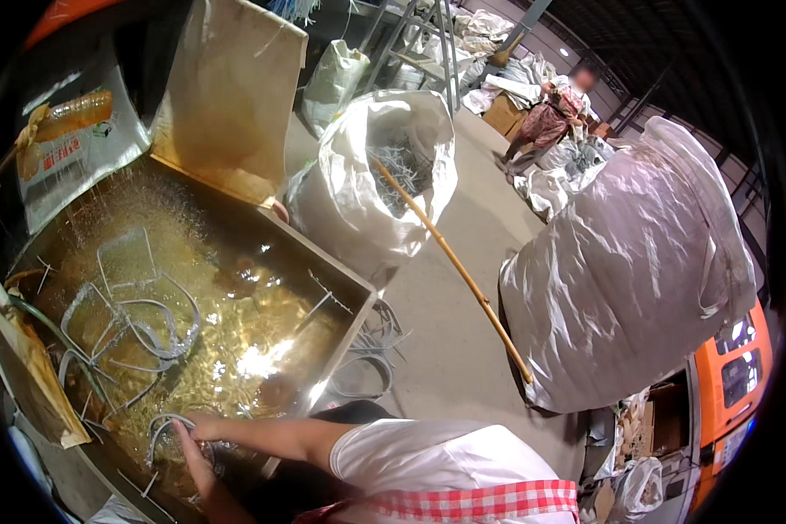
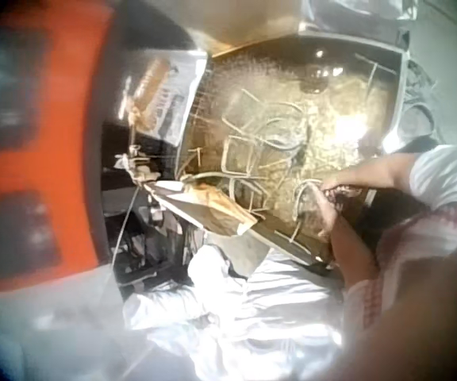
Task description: The person collects grey U-shaped parts from a water tank, places them into a white bag, and then picks up and examines plastic components at a separate workstation.
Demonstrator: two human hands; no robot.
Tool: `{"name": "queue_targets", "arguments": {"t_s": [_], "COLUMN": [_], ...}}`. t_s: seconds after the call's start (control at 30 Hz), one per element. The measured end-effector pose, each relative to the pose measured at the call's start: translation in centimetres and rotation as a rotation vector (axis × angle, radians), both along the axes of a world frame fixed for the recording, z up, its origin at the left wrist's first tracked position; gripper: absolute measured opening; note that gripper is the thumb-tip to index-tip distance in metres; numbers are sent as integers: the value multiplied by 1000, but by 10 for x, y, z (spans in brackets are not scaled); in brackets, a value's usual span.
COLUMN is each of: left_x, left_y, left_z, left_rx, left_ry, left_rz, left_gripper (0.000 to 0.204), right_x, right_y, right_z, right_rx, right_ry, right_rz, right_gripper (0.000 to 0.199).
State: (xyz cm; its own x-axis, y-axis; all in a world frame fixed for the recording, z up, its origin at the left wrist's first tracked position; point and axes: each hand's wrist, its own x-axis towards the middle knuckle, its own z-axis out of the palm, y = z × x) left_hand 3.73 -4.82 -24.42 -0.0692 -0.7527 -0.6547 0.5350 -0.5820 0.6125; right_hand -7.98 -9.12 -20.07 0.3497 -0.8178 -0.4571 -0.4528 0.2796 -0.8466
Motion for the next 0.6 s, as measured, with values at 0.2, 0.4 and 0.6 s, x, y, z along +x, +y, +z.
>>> {"name": "queue_targets", "arguments": {"t_s": [0.2,0.4,0.6], "left_x": [-13,-26,-43], "left_y": [7,10,17], "left_z": [8,1,-15], "left_rx": [-1,33,20], "left_ry": [-263,-28,346], "left_rz": [-65,-181,-226], "left_gripper": [85,81,63], "right_x": [-46,-49,-30], "right_y": [15,16,25], "right_z": [-1,-47,-61], "right_rx": [198,354,434], "right_ry": [-120,-39,-263], "right_rz": [-272,-430,-482], "right_gripper": [65,77,73]}}
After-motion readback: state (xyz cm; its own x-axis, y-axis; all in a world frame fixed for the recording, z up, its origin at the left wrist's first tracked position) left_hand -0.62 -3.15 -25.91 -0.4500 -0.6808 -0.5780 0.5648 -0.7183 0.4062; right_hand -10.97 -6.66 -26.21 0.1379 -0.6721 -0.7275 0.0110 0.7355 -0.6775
